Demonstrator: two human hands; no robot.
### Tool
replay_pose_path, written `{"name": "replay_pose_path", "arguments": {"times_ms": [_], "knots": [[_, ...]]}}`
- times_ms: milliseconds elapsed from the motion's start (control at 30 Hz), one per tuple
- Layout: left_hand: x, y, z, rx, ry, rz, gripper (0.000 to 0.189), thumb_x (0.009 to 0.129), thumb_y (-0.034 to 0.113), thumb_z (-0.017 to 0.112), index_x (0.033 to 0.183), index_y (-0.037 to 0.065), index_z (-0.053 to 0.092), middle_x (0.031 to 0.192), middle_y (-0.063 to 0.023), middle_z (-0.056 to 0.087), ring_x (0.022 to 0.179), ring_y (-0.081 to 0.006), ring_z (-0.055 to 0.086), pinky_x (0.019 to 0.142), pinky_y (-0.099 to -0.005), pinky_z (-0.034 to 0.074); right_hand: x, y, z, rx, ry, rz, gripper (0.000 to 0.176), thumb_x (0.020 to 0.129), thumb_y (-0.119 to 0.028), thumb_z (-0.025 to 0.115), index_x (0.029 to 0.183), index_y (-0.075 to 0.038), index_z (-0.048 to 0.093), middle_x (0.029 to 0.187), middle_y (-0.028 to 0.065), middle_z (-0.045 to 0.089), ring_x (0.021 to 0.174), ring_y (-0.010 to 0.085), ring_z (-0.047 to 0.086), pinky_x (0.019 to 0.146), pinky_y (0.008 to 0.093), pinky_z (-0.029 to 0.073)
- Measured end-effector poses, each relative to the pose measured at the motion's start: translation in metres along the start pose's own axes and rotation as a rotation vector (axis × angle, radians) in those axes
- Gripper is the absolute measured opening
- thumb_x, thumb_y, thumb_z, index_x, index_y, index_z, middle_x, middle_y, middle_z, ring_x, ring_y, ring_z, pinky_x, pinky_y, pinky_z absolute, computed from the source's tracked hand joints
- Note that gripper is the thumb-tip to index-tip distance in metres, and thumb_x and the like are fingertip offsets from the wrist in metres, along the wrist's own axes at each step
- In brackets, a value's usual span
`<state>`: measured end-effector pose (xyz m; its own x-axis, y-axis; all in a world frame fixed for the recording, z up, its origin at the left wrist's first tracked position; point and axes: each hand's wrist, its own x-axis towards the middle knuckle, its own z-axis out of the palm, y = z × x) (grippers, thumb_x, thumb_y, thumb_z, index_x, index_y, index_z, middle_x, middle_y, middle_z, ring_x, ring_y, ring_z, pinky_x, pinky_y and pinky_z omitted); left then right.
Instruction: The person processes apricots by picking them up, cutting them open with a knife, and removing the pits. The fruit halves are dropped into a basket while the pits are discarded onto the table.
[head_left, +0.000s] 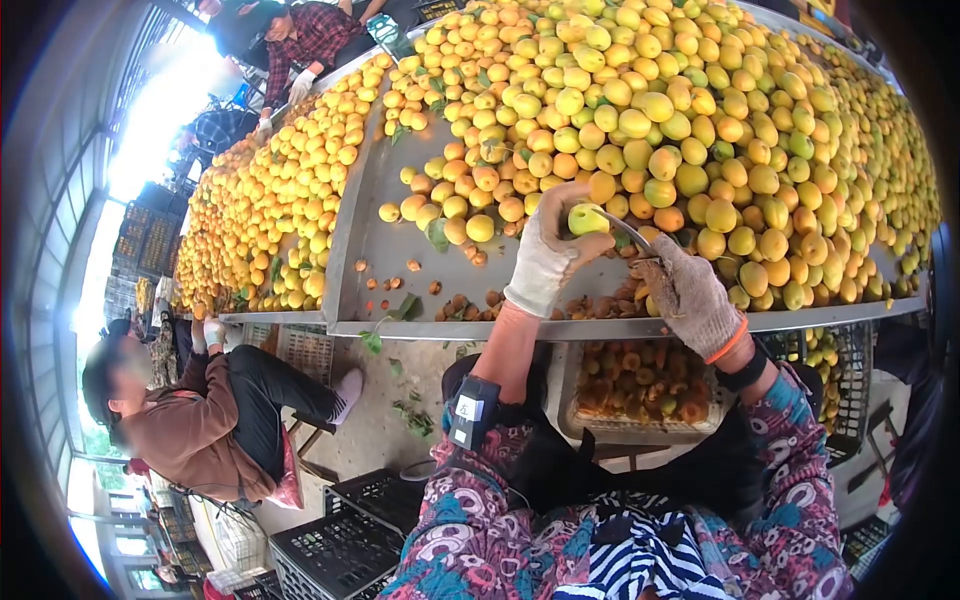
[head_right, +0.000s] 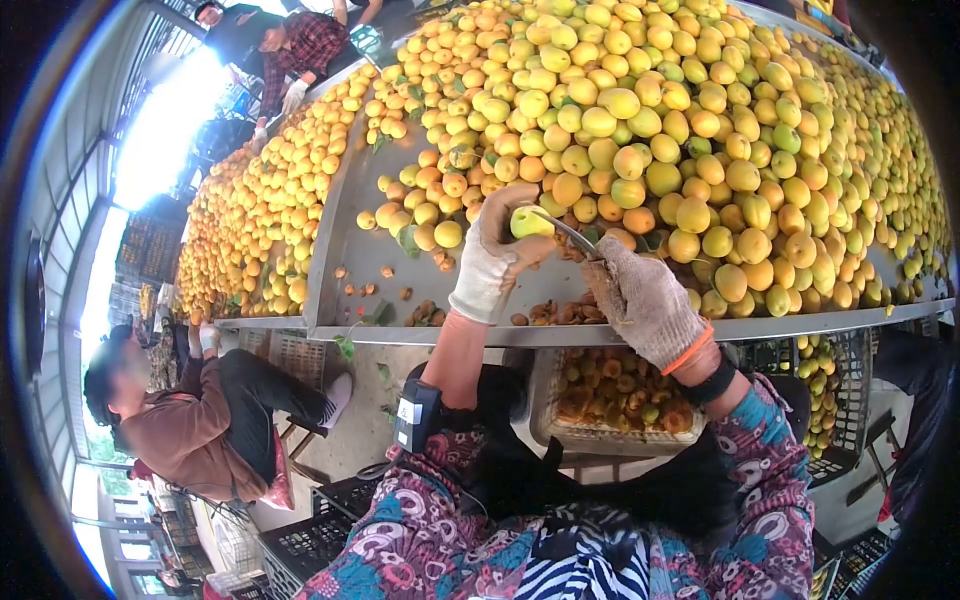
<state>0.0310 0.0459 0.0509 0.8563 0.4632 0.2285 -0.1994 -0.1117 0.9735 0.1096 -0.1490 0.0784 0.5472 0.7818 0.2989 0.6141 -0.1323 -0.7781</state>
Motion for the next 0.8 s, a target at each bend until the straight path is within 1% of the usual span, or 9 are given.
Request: {"name": "replay_pose_path", "arguments": {"times_ms": [33,133,233,333,433,533,633,733,800], "knots": [[0.001,0.000,-0.001,0.032,0.000,0.013,0.053,0.068,0.011,0.081,0.114,0.003,0.055,0.093,-0.0038,0.062,0.073,-0.0092,0.059,0.066,-0.0240,0.051,0.001,-0.002,0.000,0.008,-0.001,0.018,0.018,0.088,-0.010,0.059,0.101,-0.001,0.051,0.067,0.0197,0.058,0.065,0.0385,0.060,0.054,0.0413,0.045],[0.000,0.004,-0.001,0.036,0.011,-0.048,0.049,0.067,0.014,0.082,0.109,0.003,0.060,0.090,-0.0033,0.065,0.075,-0.0089,0.060,0.068,-0.0245,0.051,0.001,-0.005,0.000,-0.033,-0.032,0.027,0.019,0.088,-0.011,0.060,0.101,-0.001,0.052,0.068,0.0200,0.059,0.066,0.0388,0.060,0.054,0.0420,0.045],[0.001,0.006,-0.002,0.144,0.033,-0.011,0.042,0.067,0.015,0.082,0.103,0.003,0.063,0.087,-0.0036,0.067,0.078,-0.0089,0.061,0.070,-0.0251,0.051,0.001,-0.007,0.002,-0.041,-0.039,0.051,0.017,0.088,-0.011,0.059,0.100,-0.002,0.051,0.068,0.0204,0.059,0.067,0.0399,0.060,0.054,0.0432,0.045],[0.000,0.006,-0.001,0.180,0.015,0.072,0.038,0.069,0.004,0.079,0.103,0.005,0.063,0.083,-0.0020,0.063,0.065,-0.0067,0.058,0.055,-0.0208,0.047,0.001,-0.004,0.005,-0.064,-0.023,0.046,0.015,0.088,-0.012,0.059,0.099,-0.004,0.051,0.067,0.0206,0.058,0.067,0.0410,0.060,0.053,0.0442,0.045],[0.002,0.007,-0.005,0.489,0.029,0.352,0.038,0.068,0.008,0.080,0.101,0.005,0.063,0.086,-0.0027,0.065,0.066,-0.0055,0.058,0.059,-0.0212,0.048,-0.001,-0.005,0.006,-0.106,0.002,0.037,0.015,0.089,-0.013,0.058,0.098,-0.005,0.050,0.068,0.0210,0.058,0.068,0.0418,0.059,0.053,0.0451,0.045],[0.003,0.009,-0.005,0.521,0.020,0.390,0.039,0.066,0.011,0.081,0.100,0.005,0.064,0.087,-0.0031,0.066,0.065,-0.0049,0.058,0.061,-0.0215,0.049,-0.001,-0.002,0.011,-0.102,-0.023,0.084,0.016,0.089,-0.014,0.058,0.098,-0.004,0.050,0.068,0.0212,0.058,0.069,0.0418,0.060,0.054,0.0455,0.046],[-0.002,0.022,0.001,0.435,0.047,0.094,0.035,0.069,0.013,0.081,0.099,0.005,0.064,0.087,-0.0050,0.066,0.069,-0.0080,0.061,0.063,-0.0229,0.051,0.000,0.001,0.012,-0.010,-0.034,0.056,0.017,0.090,-0.015,0.058,0.100,-0.003,0.050,0.069,0.0213,0.059,0.070,0.0415,0.060,0.055,0.0453,0.046],[-0.001,0.008,0.014,-0.060,0.096,0.030,0.037,0.075,0.017,0.077,0.103,0.000,0.060,0.088,-0.0092,0.065,0.075,-0.0205,0.066,0.069,-0.0292,0.054,0.003,0.002,0.018,-0.011,-0.032,0.088,0.021,0.089,-0.015,0.058,0.105,-0.004,0.051,0.071,0.0215,0.060,0.070,0.0410,0.061,0.056,0.0451,0.047],[0.001,-0.003,0.025,-0.364,0.137,0.004,0.028,0.083,0.018,0.069,0.103,0.002,0.058,0.089,-0.0098,0.063,0.075,-0.0197,0.066,0.065,-0.0280,0.054,0.008,-0.003,0.018,-0.038,-0.021,0.097,0.023,0.090,-0.016,0.058,0.109,-0.005,0.050,0.072,0.0220,0.061,0.071,0.0408,0.062,0.057,0.0459,0.048]]}}
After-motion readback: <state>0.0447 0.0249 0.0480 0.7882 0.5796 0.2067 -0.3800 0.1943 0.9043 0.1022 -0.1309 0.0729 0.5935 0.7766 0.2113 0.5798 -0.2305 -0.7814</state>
